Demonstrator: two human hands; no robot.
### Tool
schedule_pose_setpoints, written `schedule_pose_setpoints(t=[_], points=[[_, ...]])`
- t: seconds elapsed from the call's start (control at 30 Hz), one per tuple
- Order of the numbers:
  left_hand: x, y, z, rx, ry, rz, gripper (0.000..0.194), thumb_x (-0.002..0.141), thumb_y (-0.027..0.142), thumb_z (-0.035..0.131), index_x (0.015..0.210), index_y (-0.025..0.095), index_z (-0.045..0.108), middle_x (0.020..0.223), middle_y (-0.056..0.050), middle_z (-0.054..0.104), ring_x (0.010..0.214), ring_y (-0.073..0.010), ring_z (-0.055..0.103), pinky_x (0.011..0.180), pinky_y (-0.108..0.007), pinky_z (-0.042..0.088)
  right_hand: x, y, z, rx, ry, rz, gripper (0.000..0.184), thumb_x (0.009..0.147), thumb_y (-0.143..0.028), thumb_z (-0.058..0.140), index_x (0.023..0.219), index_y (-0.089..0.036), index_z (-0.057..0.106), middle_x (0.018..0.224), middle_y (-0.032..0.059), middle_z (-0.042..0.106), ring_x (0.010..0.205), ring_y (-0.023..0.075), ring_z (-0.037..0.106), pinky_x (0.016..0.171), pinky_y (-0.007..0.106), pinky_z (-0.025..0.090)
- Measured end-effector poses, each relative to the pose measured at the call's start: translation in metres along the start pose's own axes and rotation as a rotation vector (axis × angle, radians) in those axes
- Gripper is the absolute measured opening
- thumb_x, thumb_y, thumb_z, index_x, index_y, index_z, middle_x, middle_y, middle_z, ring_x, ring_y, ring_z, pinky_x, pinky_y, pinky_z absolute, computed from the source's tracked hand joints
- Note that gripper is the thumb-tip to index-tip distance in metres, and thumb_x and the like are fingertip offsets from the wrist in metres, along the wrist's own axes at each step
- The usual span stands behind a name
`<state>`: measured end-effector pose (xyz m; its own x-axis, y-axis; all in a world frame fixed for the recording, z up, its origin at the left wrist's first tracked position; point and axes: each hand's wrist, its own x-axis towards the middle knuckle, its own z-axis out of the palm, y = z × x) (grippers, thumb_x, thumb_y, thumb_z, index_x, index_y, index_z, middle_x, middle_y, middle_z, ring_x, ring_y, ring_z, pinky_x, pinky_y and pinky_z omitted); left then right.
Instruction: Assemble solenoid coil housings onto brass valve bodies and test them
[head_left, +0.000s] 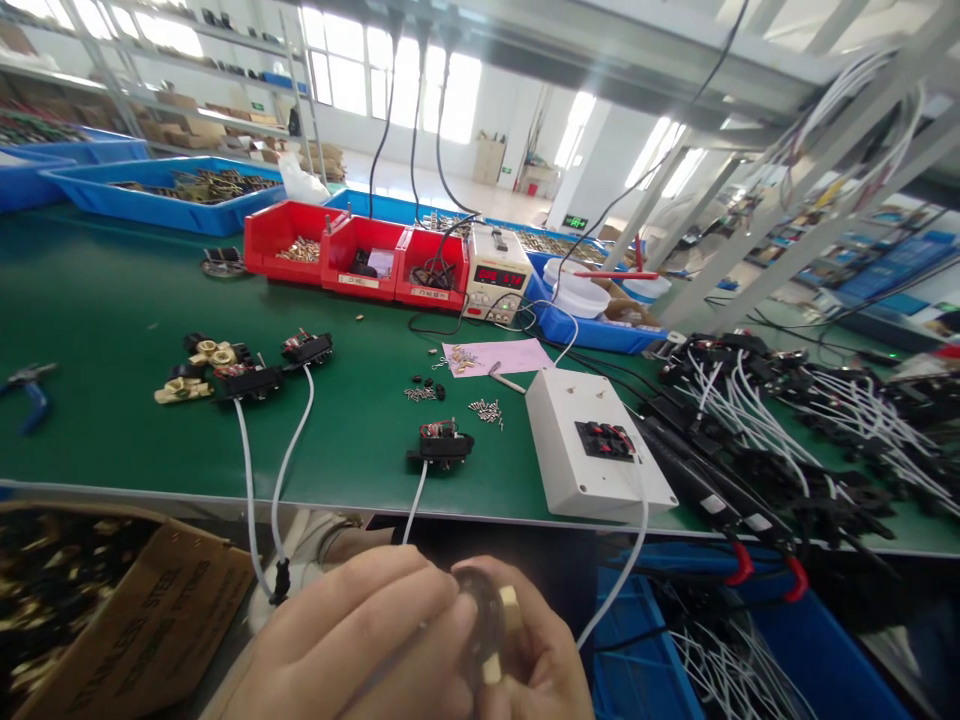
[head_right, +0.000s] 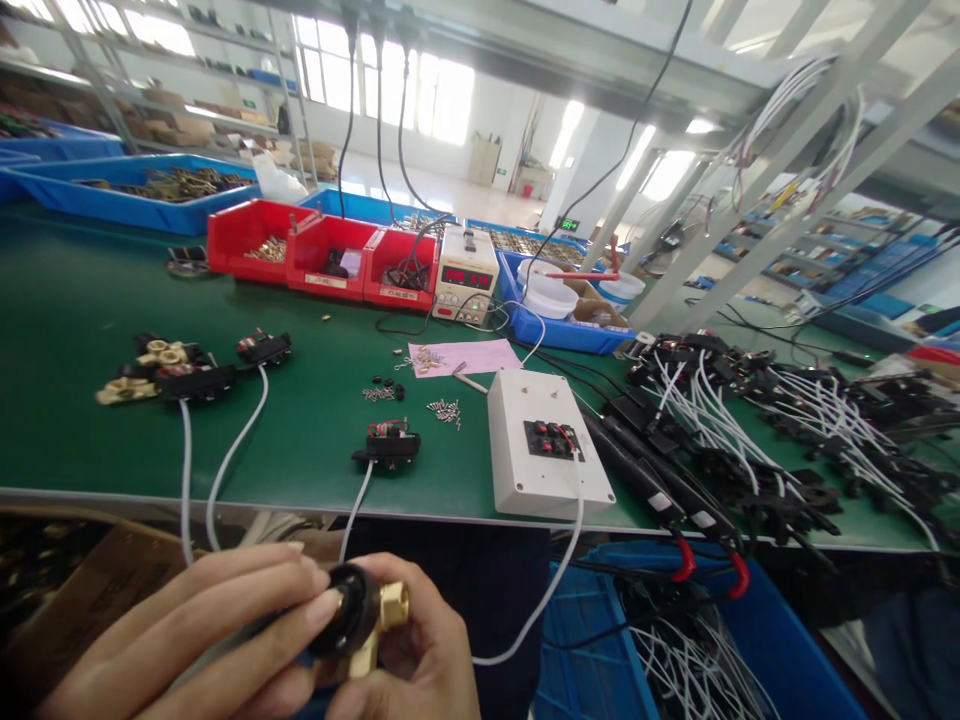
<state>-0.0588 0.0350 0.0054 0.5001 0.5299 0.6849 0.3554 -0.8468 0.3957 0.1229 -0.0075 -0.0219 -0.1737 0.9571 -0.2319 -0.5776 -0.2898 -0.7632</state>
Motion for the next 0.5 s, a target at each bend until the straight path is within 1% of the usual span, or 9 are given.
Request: schedule_pose_setpoints(t=[0.03, 0.1, 0.17, 0.23, 0.3, 0.37, 0.4, 0.47, 0.5], points=[[0.000, -0.001, 0.001, 0.008, 0.014, 0.015, 0.039, 0.086, 0.013, 0.068, 0.124, 0.024, 0.064, 0.111, -0.005, 0.072, 0.106, -0.0214, 0.067, 0.096, -0.027, 0.054, 0.001, 0.002, 0.001, 0.003, 0.009, -0.006, 0.061, 0.051, -0.041, 0.097, 0.105, -0.027, 0.071, 0.094, 0.0020, 0.071, 0.084, 0.0186, 0.067, 0.079, 0.026, 0.054], [0.002, -0.003, 0.004, -0.002, 0.011, 0.027, 0.039, 0.087, 0.011, 0.067, 0.124, 0.021, 0.063, 0.113, -0.005, 0.072, 0.112, -0.0201, 0.065, 0.103, -0.026, 0.049, 0.004, 0.006, 0.002, 0.015, 0.003, -0.093, 0.067, 0.049, -0.045, 0.097, 0.107, -0.025, 0.070, 0.100, 0.0045, 0.072, 0.092, 0.0231, 0.068, 0.085, 0.030, 0.053], [0.005, -0.002, 0.009, -0.062, -0.017, -0.025, 0.035, 0.090, 0.018, 0.066, 0.124, 0.022, 0.062, 0.118, -0.005, 0.070, 0.117, -0.0175, 0.062, 0.107, -0.022, 0.045, 0.009, 0.009, 0.004, 0.004, 0.019, -0.142, 0.065, 0.052, -0.045, 0.095, 0.109, -0.026, 0.070, 0.099, 0.0044, 0.073, 0.089, 0.0233, 0.069, 0.083, 0.031, 0.055], [0.005, 0.000, 0.014, -0.188, -0.012, -0.182, 0.044, 0.092, 0.038, 0.064, 0.133, 0.027, 0.055, 0.128, -0.004, 0.065, 0.121, -0.0157, 0.060, 0.106, -0.019, 0.045, 0.012, 0.009, 0.006, -0.038, 0.042, -0.159, 0.061, 0.055, -0.042, 0.095, 0.110, -0.028, 0.071, 0.100, 0.0026, 0.074, 0.084, 0.0202, 0.070, 0.080, 0.028, 0.055], [0.003, 0.001, 0.019, -0.345, 0.000, -0.375, 0.055, 0.090, 0.056, 0.058, 0.139, 0.035, 0.047, 0.137, -0.002, 0.059, 0.125, -0.0169, 0.058, 0.107, -0.021, 0.045, 0.012, 0.005, 0.009, -0.098, 0.030, -0.146, 0.055, 0.061, -0.038, 0.093, 0.111, -0.030, 0.071, 0.104, 0.0011, 0.073, 0.090, 0.0183, 0.069, 0.082, 0.025, 0.054], [0.000, 0.000, 0.022, -0.488, -0.021, -0.532, 0.050, 0.088, 0.058, 0.059, 0.134, 0.039, 0.052, 0.135, 0.001, 0.061, 0.124, -0.0184, 0.059, 0.107, -0.023, 0.046, 0.012, -0.002, 0.012, -0.152, -0.078, -0.149, 0.055, 0.069, -0.043, 0.088, 0.118, -0.029, 0.068, 0.109, 0.0021, 0.072, 0.099, 0.0193, 0.068, 0.087, 0.026, 0.053], [-0.002, -0.002, 0.023, -0.558, -0.034, -0.612, 0.042, 0.089, 0.055, 0.060, 0.128, 0.038, 0.058, 0.131, 0.002, 0.064, 0.120, -0.0186, 0.061, 0.104, -0.023, 0.049, 0.013, -0.009, 0.013, -0.214, -0.177, -0.124, 0.053, 0.075, -0.048, 0.082, 0.121, -0.027, 0.066, 0.110, 0.0037, 0.072, 0.101, 0.0206, 0.068, 0.089, 0.028, 0.053], [-0.002, -0.006, 0.024, -0.742, 0.013, -0.810, 0.034, 0.091, 0.052, 0.060, 0.117, 0.032, 0.065, 0.120, -0.001, 0.069, 0.111, -0.0190, 0.066, 0.095, -0.023, 0.054, 0.023, -0.032, 0.013, -0.468, -0.379, -0.073, 0.047, 0.085, -0.055, 0.069, 0.119, -0.022, 0.068, 0.107, 0.0068, 0.073, 0.099, 0.0221, 0.069, 0.092, 0.033, 0.052], [-0.002, -0.008, 0.024, -0.863, 0.076, -0.920, 0.035, 0.091, 0.052, 0.059, 0.115, 0.027, 0.067, 0.116, -0.003, 0.071, 0.106, -0.0196, 0.068, 0.090, -0.024, 0.057, 0.033, -0.048, 0.012, -0.671, -0.422, -0.072, 0.043, 0.089, -0.055, 0.063, 0.113, -0.019, 0.070, 0.105, 0.0071, 0.074, 0.097, 0.0215, 0.069, 0.091, 0.033, 0.052]])
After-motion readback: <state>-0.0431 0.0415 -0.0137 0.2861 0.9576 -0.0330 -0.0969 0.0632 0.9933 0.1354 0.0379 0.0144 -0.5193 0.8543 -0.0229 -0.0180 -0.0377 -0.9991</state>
